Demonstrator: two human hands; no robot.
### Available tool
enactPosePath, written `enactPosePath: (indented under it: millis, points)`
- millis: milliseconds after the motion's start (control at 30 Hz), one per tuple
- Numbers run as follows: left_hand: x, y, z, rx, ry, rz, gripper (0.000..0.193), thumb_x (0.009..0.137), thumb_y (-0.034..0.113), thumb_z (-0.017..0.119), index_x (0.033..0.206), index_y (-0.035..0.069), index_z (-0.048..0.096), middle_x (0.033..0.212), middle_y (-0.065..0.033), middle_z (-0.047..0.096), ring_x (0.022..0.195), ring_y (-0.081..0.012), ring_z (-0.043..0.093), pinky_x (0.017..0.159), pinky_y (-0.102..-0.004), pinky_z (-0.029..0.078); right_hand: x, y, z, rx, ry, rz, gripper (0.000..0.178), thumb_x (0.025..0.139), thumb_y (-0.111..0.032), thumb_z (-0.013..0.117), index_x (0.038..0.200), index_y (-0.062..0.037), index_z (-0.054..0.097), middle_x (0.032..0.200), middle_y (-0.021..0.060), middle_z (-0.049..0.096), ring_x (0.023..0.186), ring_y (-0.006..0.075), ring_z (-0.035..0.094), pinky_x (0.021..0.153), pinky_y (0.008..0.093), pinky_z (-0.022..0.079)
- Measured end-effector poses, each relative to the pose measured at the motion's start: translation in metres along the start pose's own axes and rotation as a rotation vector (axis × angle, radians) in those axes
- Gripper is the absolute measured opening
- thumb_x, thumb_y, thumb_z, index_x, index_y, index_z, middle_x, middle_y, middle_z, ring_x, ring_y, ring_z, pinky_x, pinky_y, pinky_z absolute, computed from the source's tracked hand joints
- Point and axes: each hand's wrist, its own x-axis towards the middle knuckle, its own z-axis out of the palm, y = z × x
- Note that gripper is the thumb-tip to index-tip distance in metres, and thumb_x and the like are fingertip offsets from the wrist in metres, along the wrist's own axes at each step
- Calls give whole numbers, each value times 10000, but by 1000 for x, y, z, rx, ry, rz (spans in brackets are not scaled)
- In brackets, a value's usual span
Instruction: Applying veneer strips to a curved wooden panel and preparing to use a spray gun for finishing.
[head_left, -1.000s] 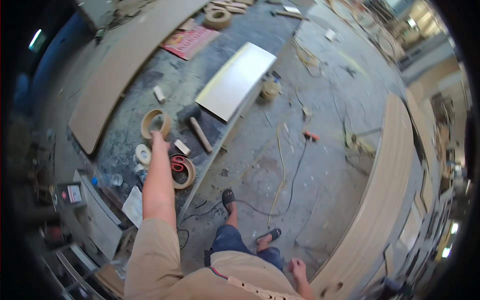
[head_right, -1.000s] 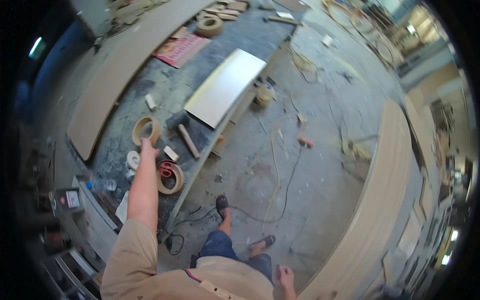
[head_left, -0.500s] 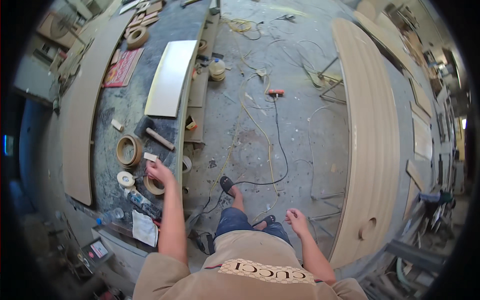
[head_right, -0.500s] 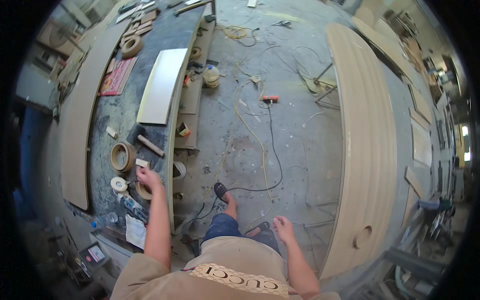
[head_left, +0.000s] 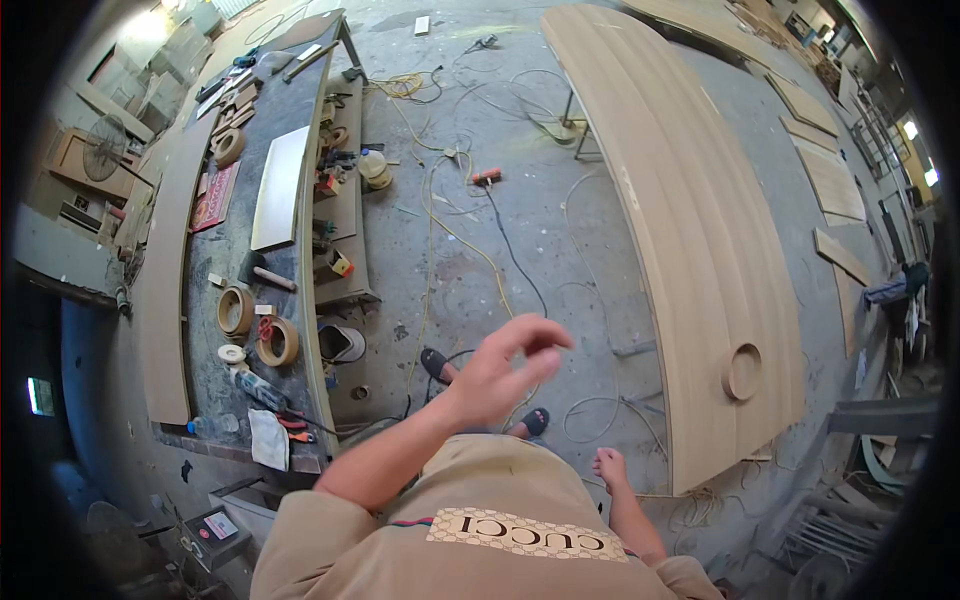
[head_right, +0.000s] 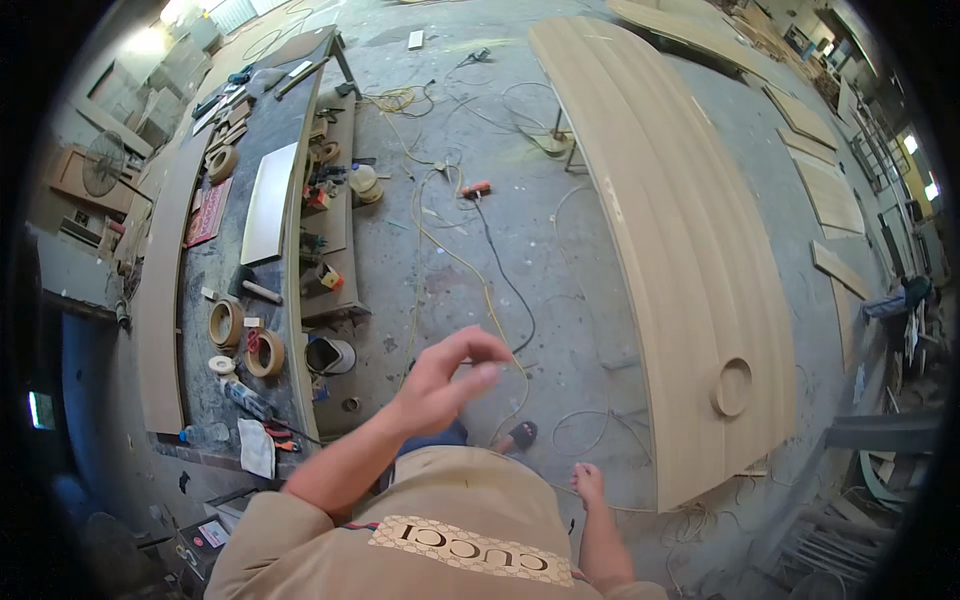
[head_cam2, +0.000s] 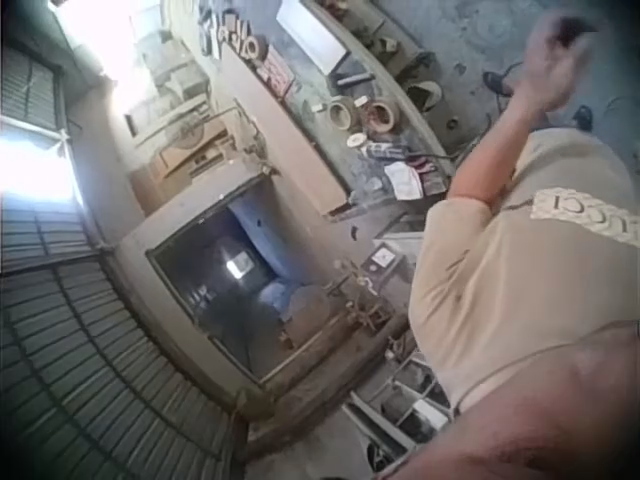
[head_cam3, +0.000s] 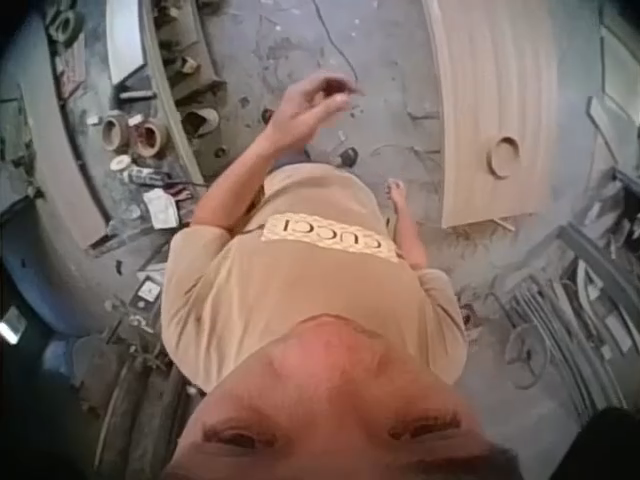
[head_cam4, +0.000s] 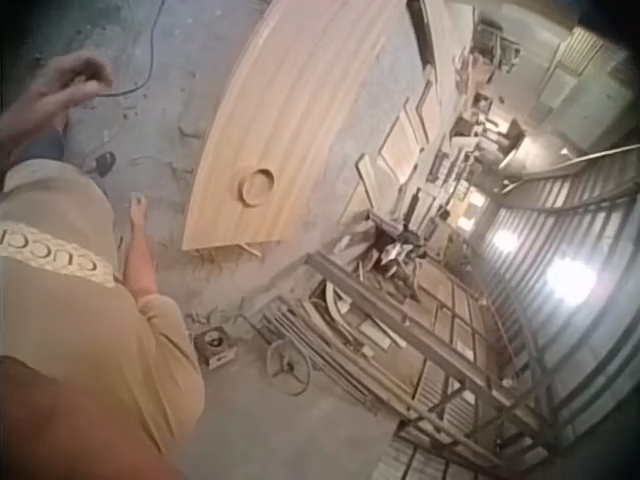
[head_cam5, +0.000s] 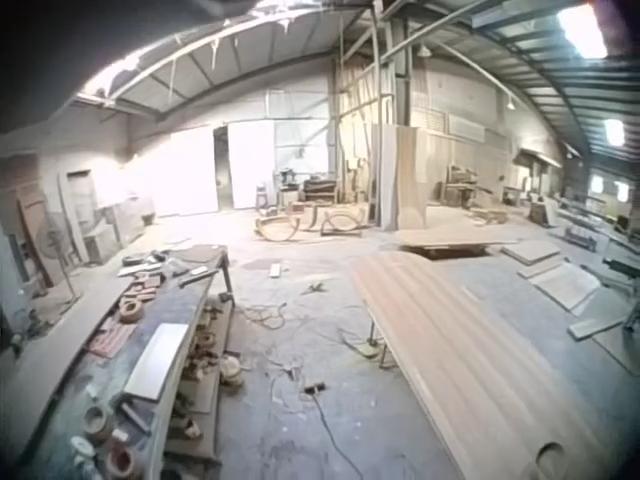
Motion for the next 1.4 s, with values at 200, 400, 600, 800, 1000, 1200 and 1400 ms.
enactPosePath:
  millis: [200,400,600,800,1000,1200,1400]
  points:
    - [7,143,131,310,-338,1030,78,929,108,650,921,31,660,921,-66,622,763,-209,608,643,-337,480,41,161,-67,-69,203,-113,278,1008,-299,633,1090,-37,675,854,51,666,693,144,637,546,290,503]
    - [3,156,202,255,44,1236,63,861,90,656,820,68,614,863,-30,562,753,-172,561,606,-305,440,5,122,-48,312,129,111,298,1018,-273,616,1153,-13,669,872,59,669,716,157,639,544,280,505]
    - [43,130,125,455,-202,1270,108,791,78,698,872,59,629,860,-47,578,740,-208,575,621,-354,497,1,48,0,157,76,-58,305,1003,-266,643,1147,0,681,866,58,680,742,153,641,655,319,535]
    - [111,33,2,510,-160,485,200,807,7,598,990,73,643,924,-108,596,782,-289,631,655,-400,483,31,-32,-12,-187,-40,-176,305,990,-268,657,1127,4,673,838,66,675,733,149,638,646,310,519]
    - [166,-78,-138,564,61,-121,208,904,85,626,1112,86,628,985,-106,617,838,-293,647,730,-417,512,65,-198,-20,-63,152,172,268,998,-288,664,1083,-33,664,805,52,663,657,144,624,535,296,489]
    - [258,-93,-236,597,0,-239,208,948,154,633,1142,82,627,977,-95,610,878,-274,634,771,-396,512,129,-394,10,12,153,-128,290,1039,-309,615,1151,-44,651,846,38,666,704,132,641,580,285,521]
    - [383,-127,-322,543,-65,-317,256,952,213,638,1167,73,642,964,-127,649,903,-313,651,800,-417,529,175,-504,71,-49,62,-139,261,1035,-302,621,1159,-75,654,921,27,671,786,126,656,646,278,536]
